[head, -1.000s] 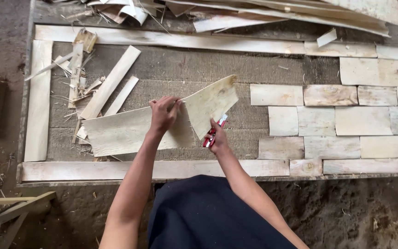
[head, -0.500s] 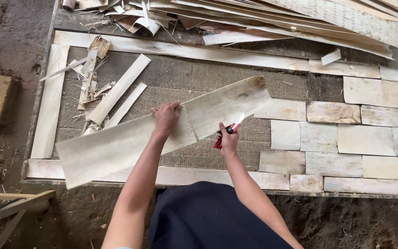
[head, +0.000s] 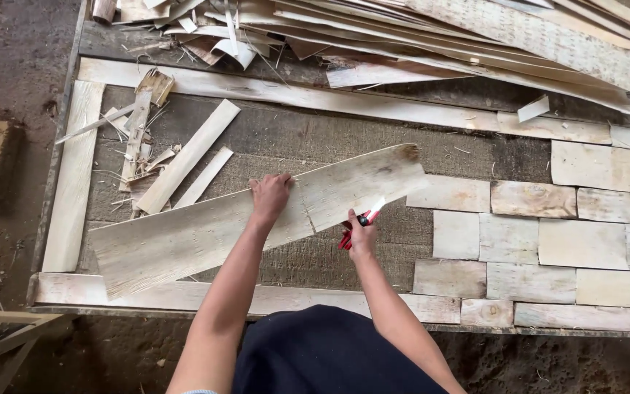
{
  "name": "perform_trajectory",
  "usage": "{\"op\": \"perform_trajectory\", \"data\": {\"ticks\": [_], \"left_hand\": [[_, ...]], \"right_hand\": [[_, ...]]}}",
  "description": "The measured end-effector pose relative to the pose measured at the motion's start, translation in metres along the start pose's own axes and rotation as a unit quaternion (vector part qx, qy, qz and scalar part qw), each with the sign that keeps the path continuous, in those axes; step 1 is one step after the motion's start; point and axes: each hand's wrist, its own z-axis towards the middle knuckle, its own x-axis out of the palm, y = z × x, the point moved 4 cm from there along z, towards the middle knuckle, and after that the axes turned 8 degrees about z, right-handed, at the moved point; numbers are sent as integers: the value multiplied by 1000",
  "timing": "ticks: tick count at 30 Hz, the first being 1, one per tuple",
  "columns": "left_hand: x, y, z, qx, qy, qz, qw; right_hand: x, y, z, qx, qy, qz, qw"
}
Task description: Trimming thin wood veneer sheets with a utility knife and placing them to create a tiled pattern on a board.
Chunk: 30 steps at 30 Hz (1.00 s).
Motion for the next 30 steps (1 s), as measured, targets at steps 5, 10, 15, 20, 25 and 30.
{"op": "perform_trajectory", "data": {"ticks": [5, 10, 15, 20, 25, 30], "left_hand": [[32, 33, 7, -42, 32, 22, 998], [43, 46, 5, -113, 106, -4, 988], [49, 64, 14, -66, 37, 28, 997], [49, 66, -15, 11, 21, 53, 998], [36, 57, -46, 41, 83, 121, 988], [25, 49, -58, 9, 124, 101, 987]], "right_hand": [[1, -26, 22, 47, 24, -179, 982], [37, -23, 7, 53, 155, -375, 912], [104, -2, -26, 22, 319, -484, 815], [149, 0, -40, -49, 353, -590, 725], [169, 4, -53, -56, 353, -620, 699], [170, 0, -59, -59, 342, -626, 698]]}}
